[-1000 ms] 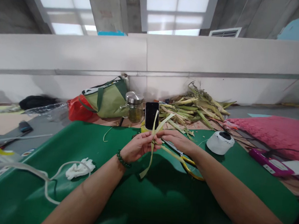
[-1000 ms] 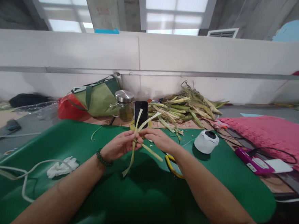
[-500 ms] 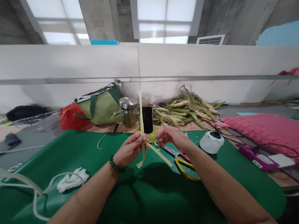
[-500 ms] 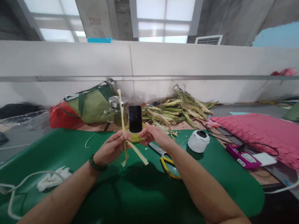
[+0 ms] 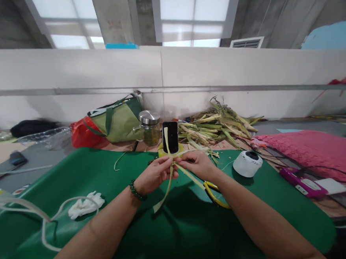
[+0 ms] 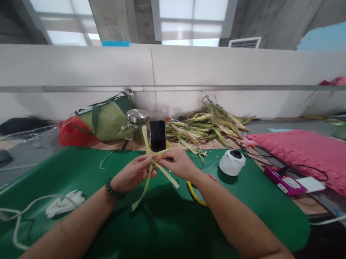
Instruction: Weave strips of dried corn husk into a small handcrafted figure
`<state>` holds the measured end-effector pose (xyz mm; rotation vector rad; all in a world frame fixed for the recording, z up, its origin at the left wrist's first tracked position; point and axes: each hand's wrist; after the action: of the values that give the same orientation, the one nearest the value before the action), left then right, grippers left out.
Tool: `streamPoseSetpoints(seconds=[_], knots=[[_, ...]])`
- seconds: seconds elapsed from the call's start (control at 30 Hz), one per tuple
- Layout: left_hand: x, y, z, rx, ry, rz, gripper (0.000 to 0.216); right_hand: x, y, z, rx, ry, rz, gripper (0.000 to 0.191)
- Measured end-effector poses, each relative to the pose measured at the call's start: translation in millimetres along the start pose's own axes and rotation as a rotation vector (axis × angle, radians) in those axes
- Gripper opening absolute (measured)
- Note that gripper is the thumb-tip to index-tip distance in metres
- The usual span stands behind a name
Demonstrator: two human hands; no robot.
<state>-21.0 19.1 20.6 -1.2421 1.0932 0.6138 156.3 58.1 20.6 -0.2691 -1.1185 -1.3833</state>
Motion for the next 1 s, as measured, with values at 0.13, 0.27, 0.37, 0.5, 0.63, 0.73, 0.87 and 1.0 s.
streamPoseSetpoints(seconds=[0.13, 0.27, 0.37, 0.5, 0.63, 0.73, 0.87, 1.0], knots=[[-1, 0, 0, -0.008, 0.073, -0.030, 0.024, -6, 2, 1, 0.053, 0.010, 0.066, 0.033], [0, 0, 0, -0.008, 0.101, -0.039, 0.022, -5, 6, 2, 0.073, 0.076, -0.004, 0.030], [2, -1, 0, 0.013, 0.076, 0.012, 0.027, 2, 14, 2, 0.036, 0.060, -0.059, 0.023], [7, -3, 0, -0.019, -0.002, 0.174, 0.031, 10, 18, 1, -0.147, 0.055, -0.141, 0.021], [10, -7, 0, -0.006, -0.066, 0.385, 0.029, 13, 5, 0, -0.085, 0.073, -0.124, 0.017], [11, -9, -1, 0.014, -0.115, 0.480, 0.027, 13, -4, -1, -0.041, 0.012, -0.027, 0.027], [12, -11, -1, 0.047, -0.084, 0.481, 0.029, 16, -4, -2, -0.088, 0.051, -0.038, 0.028], [13, -11, -2, 0.086, -0.035, 0.465, 0.032, 19, -1, -3, -0.106, 0.070, -0.037, 0.029]])
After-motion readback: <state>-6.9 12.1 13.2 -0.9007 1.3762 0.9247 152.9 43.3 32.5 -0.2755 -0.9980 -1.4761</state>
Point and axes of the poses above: each hand's wrist, its own z-axis towards the middle knuckle, its own y-axis out of the back of the hand, x = y × z, and after that the axes turned 3 degrees about -x, right-handed
